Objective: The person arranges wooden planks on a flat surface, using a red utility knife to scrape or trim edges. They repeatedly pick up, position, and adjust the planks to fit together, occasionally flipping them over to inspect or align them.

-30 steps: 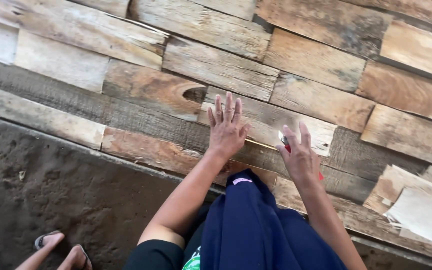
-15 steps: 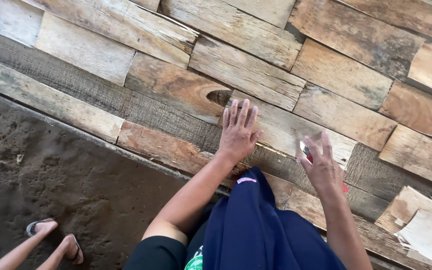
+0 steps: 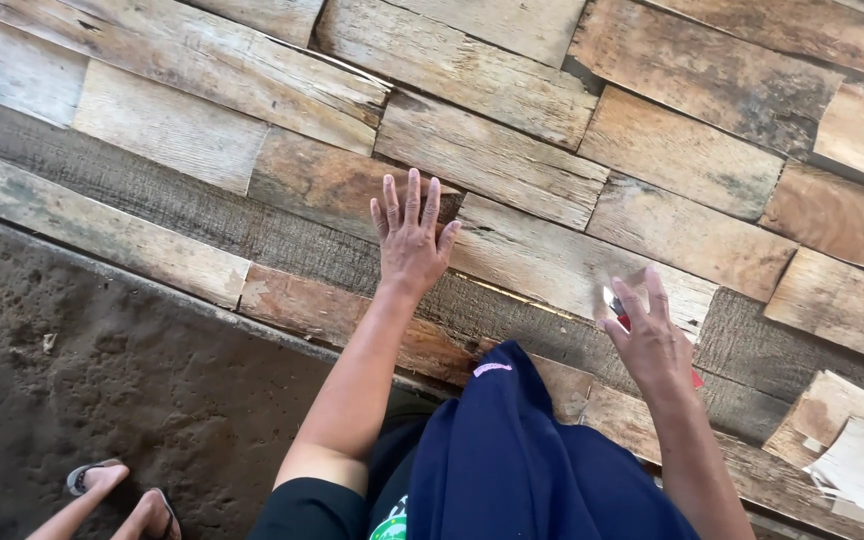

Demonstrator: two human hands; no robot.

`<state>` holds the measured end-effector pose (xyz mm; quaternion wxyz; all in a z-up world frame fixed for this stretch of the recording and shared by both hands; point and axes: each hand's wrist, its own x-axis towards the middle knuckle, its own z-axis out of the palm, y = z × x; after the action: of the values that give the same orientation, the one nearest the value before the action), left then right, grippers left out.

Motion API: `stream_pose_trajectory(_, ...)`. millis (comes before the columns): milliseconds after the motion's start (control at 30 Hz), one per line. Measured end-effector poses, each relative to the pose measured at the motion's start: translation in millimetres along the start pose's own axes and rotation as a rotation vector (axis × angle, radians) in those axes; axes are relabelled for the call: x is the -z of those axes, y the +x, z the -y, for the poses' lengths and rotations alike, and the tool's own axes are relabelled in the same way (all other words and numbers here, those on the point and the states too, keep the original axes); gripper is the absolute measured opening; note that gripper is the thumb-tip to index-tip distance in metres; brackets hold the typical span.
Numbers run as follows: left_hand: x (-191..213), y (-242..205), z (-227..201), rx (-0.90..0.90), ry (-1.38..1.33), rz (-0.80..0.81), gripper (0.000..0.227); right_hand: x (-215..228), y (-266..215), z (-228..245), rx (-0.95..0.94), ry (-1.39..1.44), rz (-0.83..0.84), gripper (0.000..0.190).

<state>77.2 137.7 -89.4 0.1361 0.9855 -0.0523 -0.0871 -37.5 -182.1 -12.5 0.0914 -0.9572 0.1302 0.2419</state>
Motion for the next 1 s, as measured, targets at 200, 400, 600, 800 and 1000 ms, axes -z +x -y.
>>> stream_pose_trajectory(200, -9, 3, 1, 0.012, 0.031, -0.008, 0.07, 7, -2, 5, -0.016, -0.018, 0.019, 0.062)
stream_pose_trajectory(400, 3, 1, -20, 0.038, 0.015, -0.003, 0.072, 10, 0, -9, 0.046, 0.077, 0.041, 0.058)
stream_pose_trajectory(600, 6, -16, -93, -0.18, -0.016, 0.125, 0.073, -11, 1, -30, 0.032, 0.088, -0.016, 0.054)
stream_pose_trajectory(800, -26, -49, -180, -0.448, -0.133, 0.179, 0.067, -24, -33, -72, -0.145, 0.228, -0.322, 0.036)
stream_pose_trajectory(1000, -58, -90, -266, -0.776, -0.244, -0.062, 0.062, -29, -88, -181, -0.301, 0.295, -0.521, 0.032)
